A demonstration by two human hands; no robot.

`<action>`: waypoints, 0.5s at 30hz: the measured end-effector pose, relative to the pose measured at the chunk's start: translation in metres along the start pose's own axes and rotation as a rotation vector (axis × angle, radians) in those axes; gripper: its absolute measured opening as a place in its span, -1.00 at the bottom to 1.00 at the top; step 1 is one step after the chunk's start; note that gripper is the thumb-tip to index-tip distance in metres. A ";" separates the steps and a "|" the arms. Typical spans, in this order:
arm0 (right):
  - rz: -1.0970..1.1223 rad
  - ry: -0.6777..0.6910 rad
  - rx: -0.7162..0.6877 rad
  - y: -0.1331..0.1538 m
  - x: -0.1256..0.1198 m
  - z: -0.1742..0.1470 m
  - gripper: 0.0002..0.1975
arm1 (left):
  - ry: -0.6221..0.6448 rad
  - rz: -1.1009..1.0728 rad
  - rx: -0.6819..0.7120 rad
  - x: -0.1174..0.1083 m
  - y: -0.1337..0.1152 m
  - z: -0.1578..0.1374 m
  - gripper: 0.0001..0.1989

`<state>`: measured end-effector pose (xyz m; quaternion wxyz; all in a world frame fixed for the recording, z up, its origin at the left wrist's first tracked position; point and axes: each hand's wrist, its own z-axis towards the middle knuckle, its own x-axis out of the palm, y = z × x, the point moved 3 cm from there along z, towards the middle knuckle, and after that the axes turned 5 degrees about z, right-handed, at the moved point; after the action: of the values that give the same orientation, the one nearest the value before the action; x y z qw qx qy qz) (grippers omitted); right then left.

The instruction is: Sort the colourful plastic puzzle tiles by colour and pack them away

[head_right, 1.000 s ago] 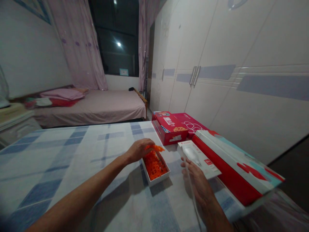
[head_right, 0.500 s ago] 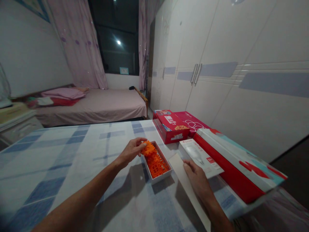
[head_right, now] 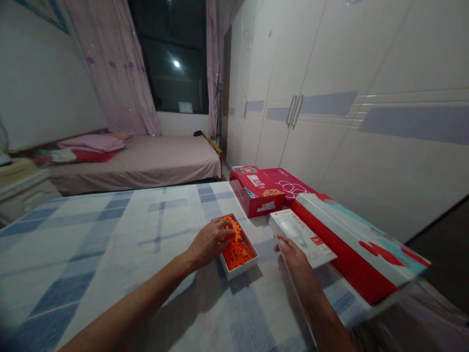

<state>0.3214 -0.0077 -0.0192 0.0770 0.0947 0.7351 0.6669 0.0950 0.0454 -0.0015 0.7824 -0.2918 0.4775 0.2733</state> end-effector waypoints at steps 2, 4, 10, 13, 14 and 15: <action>0.062 0.021 0.020 -0.005 -0.001 0.003 -0.62 | 0.026 0.024 0.007 0.000 -0.002 0.007 -0.80; 0.097 0.060 0.022 -0.008 -0.001 0.006 -0.61 | 0.050 0.027 0.034 0.000 -0.003 0.015 -0.80; 0.158 0.143 0.023 -0.005 -0.001 0.004 -0.61 | 0.018 -0.087 0.058 0.004 0.012 0.019 -0.84; 0.277 0.244 0.090 -0.004 -0.002 0.007 -0.57 | -0.033 -0.171 0.008 0.003 0.021 0.015 -0.84; 0.324 0.292 0.120 -0.004 -0.002 0.009 -0.55 | -0.064 -0.196 -0.012 0.000 0.022 0.013 -0.83; 0.357 0.342 0.152 -0.003 -0.002 0.012 -0.53 | -0.106 -0.223 -0.038 -0.004 0.021 0.012 -0.81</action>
<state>0.3258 0.0037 -0.0232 -0.1745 0.1143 0.7571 0.6192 0.0853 0.0680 0.0023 0.8265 -0.3432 0.3945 0.2087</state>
